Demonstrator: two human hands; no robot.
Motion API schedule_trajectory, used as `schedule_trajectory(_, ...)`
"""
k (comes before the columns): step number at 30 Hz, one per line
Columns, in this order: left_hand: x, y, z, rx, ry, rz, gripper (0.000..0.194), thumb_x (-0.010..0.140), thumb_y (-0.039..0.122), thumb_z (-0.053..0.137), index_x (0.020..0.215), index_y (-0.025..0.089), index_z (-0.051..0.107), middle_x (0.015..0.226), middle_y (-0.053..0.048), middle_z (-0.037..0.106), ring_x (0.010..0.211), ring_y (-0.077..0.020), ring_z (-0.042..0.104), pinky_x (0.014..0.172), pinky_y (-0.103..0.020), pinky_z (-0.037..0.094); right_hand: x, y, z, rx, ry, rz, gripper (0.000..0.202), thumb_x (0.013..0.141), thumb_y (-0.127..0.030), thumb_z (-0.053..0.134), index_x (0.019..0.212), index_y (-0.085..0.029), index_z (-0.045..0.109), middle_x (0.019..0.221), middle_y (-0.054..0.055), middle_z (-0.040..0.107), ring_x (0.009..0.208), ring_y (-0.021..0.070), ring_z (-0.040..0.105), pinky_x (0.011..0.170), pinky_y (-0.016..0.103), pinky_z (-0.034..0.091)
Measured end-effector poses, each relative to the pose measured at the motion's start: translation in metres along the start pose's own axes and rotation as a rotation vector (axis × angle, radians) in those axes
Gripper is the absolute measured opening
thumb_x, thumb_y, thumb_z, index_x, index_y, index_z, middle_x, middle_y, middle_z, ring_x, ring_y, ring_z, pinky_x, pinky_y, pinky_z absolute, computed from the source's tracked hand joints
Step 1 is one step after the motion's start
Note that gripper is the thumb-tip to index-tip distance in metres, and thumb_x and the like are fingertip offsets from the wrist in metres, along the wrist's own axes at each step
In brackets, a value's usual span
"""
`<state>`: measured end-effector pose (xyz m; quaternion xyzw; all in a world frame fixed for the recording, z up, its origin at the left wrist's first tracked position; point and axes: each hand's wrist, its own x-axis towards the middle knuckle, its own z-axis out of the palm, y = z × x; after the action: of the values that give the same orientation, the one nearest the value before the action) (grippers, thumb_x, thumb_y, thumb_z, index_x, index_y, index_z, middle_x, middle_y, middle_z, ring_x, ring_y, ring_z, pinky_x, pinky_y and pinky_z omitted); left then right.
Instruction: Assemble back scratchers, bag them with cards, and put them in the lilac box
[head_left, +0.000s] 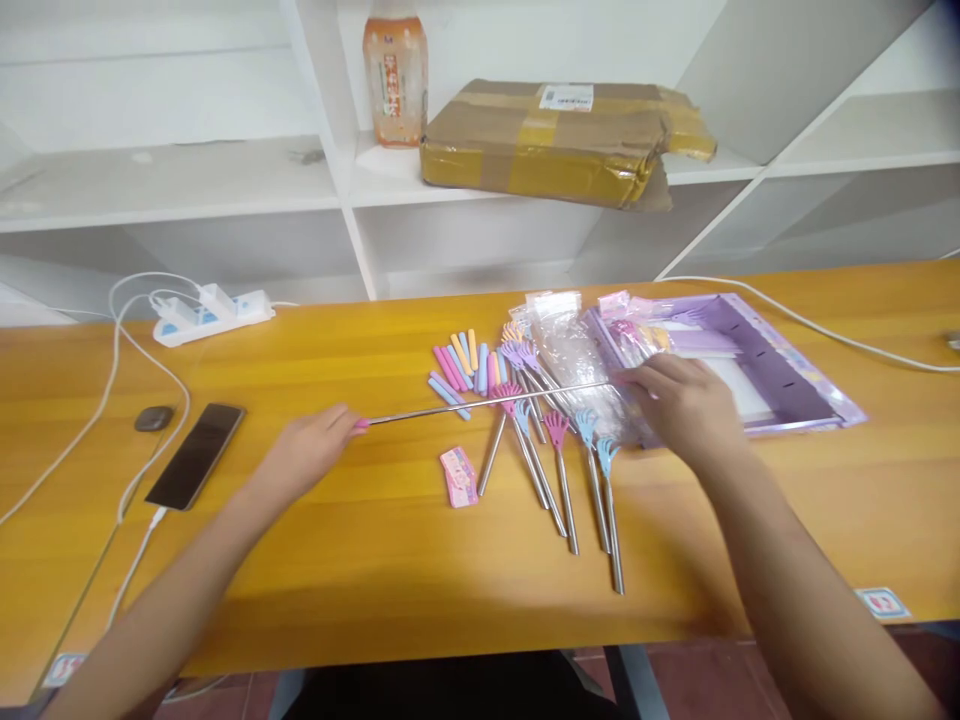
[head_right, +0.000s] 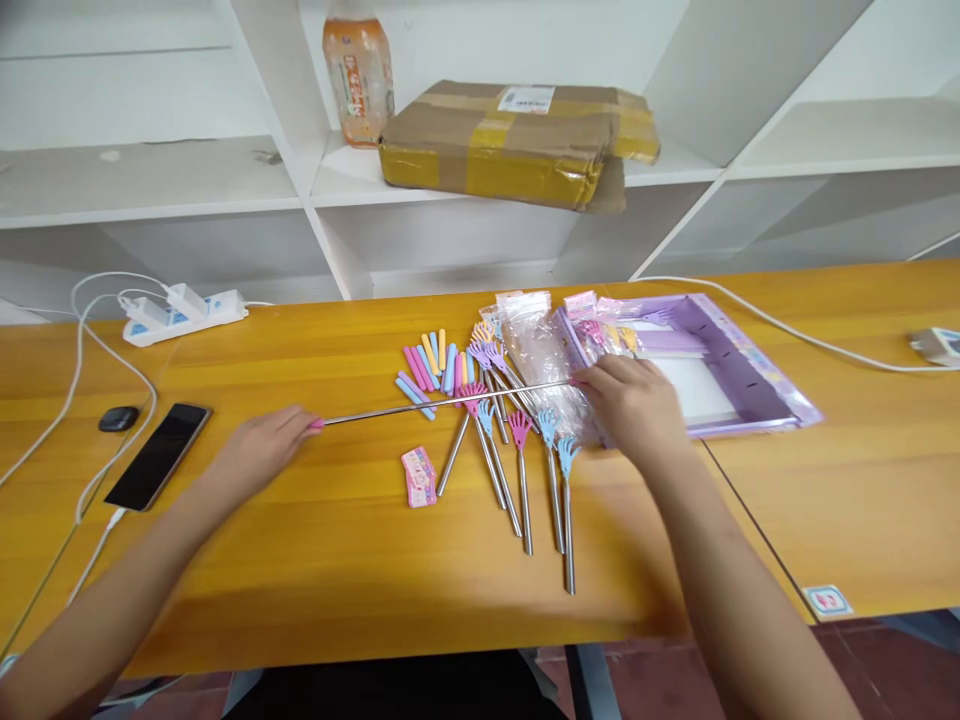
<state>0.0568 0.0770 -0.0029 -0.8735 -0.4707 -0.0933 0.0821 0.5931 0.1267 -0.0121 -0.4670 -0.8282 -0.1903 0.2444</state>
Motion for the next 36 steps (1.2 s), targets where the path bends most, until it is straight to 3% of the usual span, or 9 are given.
schedule_trajectory(5,0.051,0.081,0.024,-0.092,0.011,-0.006,0.040,0.118,0.039,0.038,0.104,0.018,0.068,0.088,-0.007,0.069,0.068,-0.0179,0.061,0.058,-0.034,0.029,0.057,-0.125,0.013,0.078,-0.029,-0.272,0.025,0.104,-0.005,0.055,0.093,-0.019,0.074,0.084,0.006,0.066,0.080,0.0215,0.053,0.078,0.035,0.035)
schedule_trajectory(8,0.064,0.098,0.024,-0.103,0.010,-0.008,0.039,0.118,0.037,0.038,0.104,0.017,0.069,0.085,-0.006,0.068,0.065,-0.0169,0.060,0.056,-0.035,0.025,0.067,-0.158,0.014,0.070,-0.053,-0.252,0.025,0.105,-0.007,0.056,0.087,-0.018,0.070,0.084,0.006,0.064,0.079,0.0215,0.050,0.077,0.035,0.034)
schedule_trajectory(14,0.055,0.084,0.025,-0.116,0.027,0.112,0.039,0.117,0.036,0.041,0.096,0.018,0.067,0.081,-0.004,0.064,0.064,-0.0169,0.058,0.055,-0.034,0.026,0.054,-0.150,0.016,0.176,-0.109,-0.264,0.022,0.108,-0.010,0.057,0.091,-0.019,0.069,0.087,0.006,0.065,0.083,0.0212,0.052,0.078,0.034,0.033)
schedule_trajectory(25,0.046,0.079,0.032,-0.155,-0.007,0.113,0.043,0.118,0.039,0.038,0.097,0.018,0.068,0.082,-0.006,0.067,0.066,-0.0172,0.062,0.055,-0.033,0.031,0.047,-0.155,0.026,0.206,-0.134,-0.260,0.022,0.108,-0.011,0.057,0.092,-0.019,0.070,0.087,0.005,0.064,0.083,0.0213,0.054,0.080,0.035,0.035)
schedule_trajectory(33,0.058,0.088,0.025,-0.169,-0.239,0.017,0.042,0.117,0.044,0.037,0.099,0.017,0.064,0.078,-0.008,0.071,0.062,-0.0205,0.066,0.055,-0.032,0.034,0.048,-0.170,0.023,0.139,-0.118,-0.218,0.020,0.107,-0.012,0.059,0.091,-0.019,0.069,0.088,0.006,0.066,0.083,0.0222,0.052,0.081,0.036,0.035)
schedule_trajectory(36,0.046,0.067,0.018,-0.206,-0.276,0.010,0.039,0.117,0.043,0.039,0.098,0.019,0.063,0.080,-0.008,0.074,0.064,-0.0217,0.068,0.058,-0.031,0.040,0.038,-0.152,0.010,0.124,-0.133,-0.220,0.020,0.106,-0.011,0.058,0.094,-0.019,0.071,0.089,0.007,0.067,0.085,0.0232,0.054,0.081,0.036,0.036)
